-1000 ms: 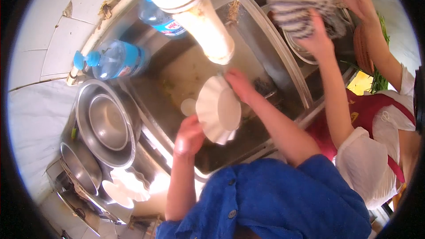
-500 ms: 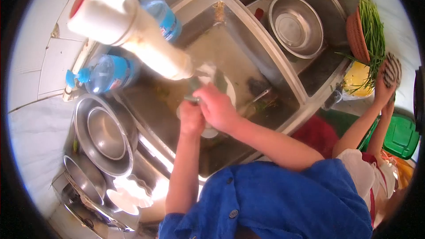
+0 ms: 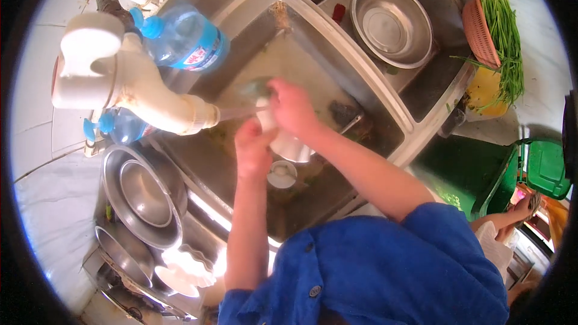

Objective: Wash a variety of bowls and plates in a sink using a sponge and running water.

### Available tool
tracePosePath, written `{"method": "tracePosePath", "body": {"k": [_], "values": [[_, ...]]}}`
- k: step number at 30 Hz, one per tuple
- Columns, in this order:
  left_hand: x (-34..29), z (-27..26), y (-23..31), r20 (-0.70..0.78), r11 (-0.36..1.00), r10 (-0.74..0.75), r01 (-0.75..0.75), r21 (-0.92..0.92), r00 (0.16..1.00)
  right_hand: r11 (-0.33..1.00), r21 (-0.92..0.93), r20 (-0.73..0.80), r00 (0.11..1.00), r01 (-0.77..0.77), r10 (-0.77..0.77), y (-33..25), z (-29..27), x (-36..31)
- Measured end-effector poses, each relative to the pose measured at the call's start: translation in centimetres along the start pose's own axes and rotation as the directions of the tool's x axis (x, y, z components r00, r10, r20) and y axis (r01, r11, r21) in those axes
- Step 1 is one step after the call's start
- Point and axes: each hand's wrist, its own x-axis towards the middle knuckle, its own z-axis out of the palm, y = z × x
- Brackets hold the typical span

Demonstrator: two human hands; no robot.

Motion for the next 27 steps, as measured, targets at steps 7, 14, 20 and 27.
{"method": "tracePosePath", "body": {"k": [7,14,20,27], "values": [[-2.2,-0.8,-0.1,-0.066,0.994,-0.018,0.025,0.11,0.998,0.997,0.057,-0.063,0.997,0.055,-0.051,1.9,2.4,-1.0],[-6.6,-1.8,0.1,-0.045,0.959,0.01,0.003,0.284,0.999,0.13,0.711,0.47,0.604,-0.691,0.644,11.3,1.7,-3.4],[-6.4,-3.1,1.5,0.144,0.977,-0.179,0.193,-0.088,0.973,0.418,0.692,0.28,0.753,-0.588,0.596,12.2,1.6,-3.3],[-4.3,-2.8,0.0,0.165,0.987,-0.137,0.15,-0.066,0.977,0.859,0.218,-0.04,0.876,-0.463,0.482,8.4,0.8,-2.0]]}}
